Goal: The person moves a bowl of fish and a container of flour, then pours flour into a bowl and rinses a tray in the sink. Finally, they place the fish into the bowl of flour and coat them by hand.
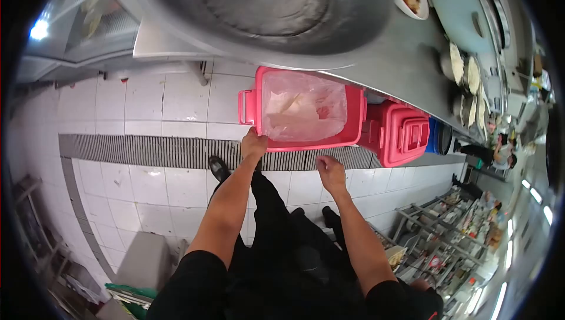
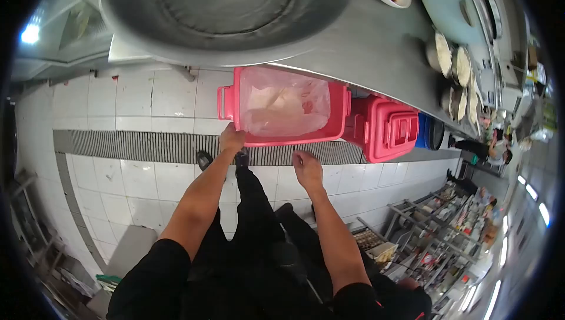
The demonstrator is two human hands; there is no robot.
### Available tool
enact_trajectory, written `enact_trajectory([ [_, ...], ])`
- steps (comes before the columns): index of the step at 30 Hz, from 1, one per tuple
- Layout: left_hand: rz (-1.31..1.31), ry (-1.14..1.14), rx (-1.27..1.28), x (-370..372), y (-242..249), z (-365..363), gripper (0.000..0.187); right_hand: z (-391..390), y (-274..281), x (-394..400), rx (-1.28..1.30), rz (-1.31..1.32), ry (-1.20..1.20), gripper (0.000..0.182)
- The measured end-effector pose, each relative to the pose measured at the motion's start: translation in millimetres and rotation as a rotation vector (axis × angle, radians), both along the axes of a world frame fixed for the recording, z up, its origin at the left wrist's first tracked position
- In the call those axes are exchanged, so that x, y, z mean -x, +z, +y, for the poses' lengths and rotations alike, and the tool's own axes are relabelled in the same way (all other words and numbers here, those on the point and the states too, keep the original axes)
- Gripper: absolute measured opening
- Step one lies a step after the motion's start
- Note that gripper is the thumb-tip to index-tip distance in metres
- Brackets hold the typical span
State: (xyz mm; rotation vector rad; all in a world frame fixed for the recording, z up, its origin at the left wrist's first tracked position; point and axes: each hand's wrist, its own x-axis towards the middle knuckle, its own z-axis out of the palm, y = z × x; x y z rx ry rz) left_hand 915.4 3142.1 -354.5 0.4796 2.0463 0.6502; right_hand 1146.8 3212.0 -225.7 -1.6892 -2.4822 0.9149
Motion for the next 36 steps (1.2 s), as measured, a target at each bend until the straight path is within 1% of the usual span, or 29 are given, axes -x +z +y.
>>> enact_trajectory([
  [2,-0.013,0.030,-0.029,4.9,-10.6,-11.9,0.037,17.2,-26.2,25.1,0.005,-0.066,0.079,0.019],
  [4,-0.005,0.065,-0.092,7.8,-15.2,-31.4,0.038,37.1,-66.8,49.1,-0.063,-0.203,0.218,0.023],
  [5,-0.033,0.114,-0.079,11.1,-14.0,-41.6,0.038,50.3,-94.9,56.5,-0.003,-0.255,0.294,0.027],
  [6,0.005,0.090,-0.073,14.4,-14.5,-52.7,0.039,60.8,-123.8,63.0,0.063,-0.309,0.372,0.031],
  [7,0.045,0.064,-0.063,17.5,-13.0,-65.1,0.040,64.5,-147.7,71.4,0.079,-0.336,0.425,0.031],
  [9,-0.003,0.141,-0.035,26.5,-6.9,-84.6,0.039,73.1,-195.2,92.6,0.139,-0.554,0.492,0.036],
  [10,-0.026,0.162,-0.028,31.5,-4.9,-91.7,0.038,81.1,-226.5,97.3,0.142,-0.578,0.548,0.036],
  [11,-0.048,0.209,-0.015,32.7,-1.7,-96.4,0.038,90.7,-262.2,92.9,0.075,-0.608,0.699,0.037],
  [12,-0.014,0.308,-0.039,32.4,2.1,-100.7,0.037,97.0,-289.8,90.8,0.010,-0.633,0.841,0.040],
  [13,0.023,0.399,-0.065,32.1,2.2,-103.9,0.035,98.6,-301.5,101.2,0.015,-0.653,0.872,0.040],
  [14,0.002,0.420,-0.054,28.4,0.5,-103.7,0.035,99.4,-305.3,113.0,-0.043,-0.607,0.927,0.040],
  [15,0.039,0.520,-0.131,25.7,-2.9,-103.5,0.035,103.2,-319.7,118.2,-0.101,-0.557,0.979,0.041],
  [16,0.084,0.620,-0.207,24.8,-8.2,-103.4,0.035,110.0,-340.7,121.4,-0.094,-0.568,0.998,0.041],
  [17,0.076,0.634,-0.200,24.9,-16.5,-103.1,0.035,125.1,-371.3,116.3,-0.173,-0.589,1.077,0.040],
  [18,0.170,0.634,-0.287,27.1,-25.5,-103.9,0.035,128.2,-381.2,118.8,-0.249,-0.610,1.156,0.038],
  [19,0.271,0.629,-0.370,28.8,-32.0,-104.3,0.035,133.4,-390.0,120.4,-0.238,-0.613,1.169,0.038],
  [21,0.246,0.598,-0.355,38.0,-35.0,-105.3,0.035,121.0,-365.2,154.1,-0.116,-1.153,1.071,0.037],
  [22,0.235,0.576,-0.377,41.8,-37.8,-105.2,0.034,119.8,-364.0,151.0,-0.206,-1.217,1.171,0.037],
  [26,0.176,0.569,-0.412,49.9,-42.6,-97.4,0.030,121.4,-381.2,143.7,-0.181,-1.271,1.200,0.036],
  [28,0.103,0.582,-0.412,51.9,-42.9,-94.2,0.029,118.1,-393.4,138.2,0.035,-1.165,0.961,0.044],
  [29,0.108,0.580,-0.410,52.5,-42.0,-92.7,0.029,117.4,-396.0,140.8,0.037,-1.159,0.962,0.044],
  [31,0.067,0.598,-0.416,56.4,-40.1,-89.6,0.030,113.5,-404.5,151.0,0.538,-1.076,0.346,0.057],
  [32,0.065,0.601,-0.414,57.4,-41.3,-88.4,0.031,118.0,-425.1,136.6,0.553,-1.011,0.384,0.064],
  [33,0.070,0.602,-0.409,59.8,-42.1,-88.2,0.031,120.6,-433.4,129.8,0.558,-1.008,0.390,0.064],
  [35,0.066,0.556,-0.406,60.9,-43.1,-89.1,0.031,120.2,-434.9,111.8,0.278,-0.967,0.616,0.065],
  [36,0.057,0.561,-0.402,60.2,-43.7,-89.6,0.031,117.3,-420.7,112.3,0.280,-0.977,0.618,0.065],
])
